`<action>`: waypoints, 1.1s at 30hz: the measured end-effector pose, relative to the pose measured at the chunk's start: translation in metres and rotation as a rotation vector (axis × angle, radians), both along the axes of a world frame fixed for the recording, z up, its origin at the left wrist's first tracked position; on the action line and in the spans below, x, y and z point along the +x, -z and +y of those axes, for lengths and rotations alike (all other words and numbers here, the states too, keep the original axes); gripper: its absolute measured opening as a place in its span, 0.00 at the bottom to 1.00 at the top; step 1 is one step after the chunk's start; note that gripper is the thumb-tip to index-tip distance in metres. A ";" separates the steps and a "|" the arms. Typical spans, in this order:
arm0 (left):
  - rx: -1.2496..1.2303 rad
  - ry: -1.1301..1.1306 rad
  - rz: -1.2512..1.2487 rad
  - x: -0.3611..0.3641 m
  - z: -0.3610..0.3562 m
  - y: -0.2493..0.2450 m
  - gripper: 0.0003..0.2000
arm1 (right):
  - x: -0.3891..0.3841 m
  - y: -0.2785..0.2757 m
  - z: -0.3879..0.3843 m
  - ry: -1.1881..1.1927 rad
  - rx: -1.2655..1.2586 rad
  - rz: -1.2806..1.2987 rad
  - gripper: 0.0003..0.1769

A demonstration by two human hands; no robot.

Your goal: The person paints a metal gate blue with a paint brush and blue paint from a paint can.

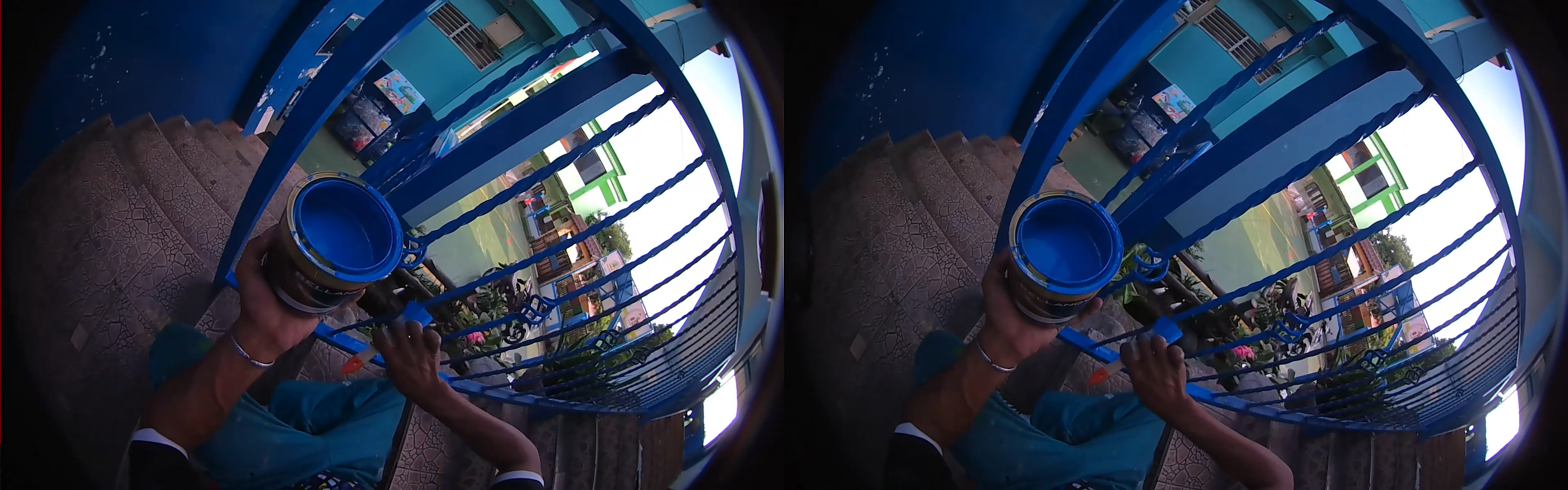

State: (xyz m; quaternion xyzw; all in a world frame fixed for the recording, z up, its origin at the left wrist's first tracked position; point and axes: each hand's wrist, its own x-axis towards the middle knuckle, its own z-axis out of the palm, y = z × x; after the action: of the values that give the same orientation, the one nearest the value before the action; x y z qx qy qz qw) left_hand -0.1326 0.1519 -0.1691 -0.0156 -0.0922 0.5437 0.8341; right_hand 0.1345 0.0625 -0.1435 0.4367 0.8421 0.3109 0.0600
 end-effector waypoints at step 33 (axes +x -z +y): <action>-0.010 -0.020 0.020 -0.003 -0.008 0.006 0.45 | 0.018 0.042 -0.013 0.031 -0.132 0.126 0.25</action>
State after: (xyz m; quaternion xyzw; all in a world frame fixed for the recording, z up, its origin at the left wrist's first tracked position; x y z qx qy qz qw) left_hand -0.1360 0.1441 -0.1755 -0.0135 -0.0810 0.5525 0.8294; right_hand 0.1521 0.0496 -0.1860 0.4636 0.8559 0.2257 0.0401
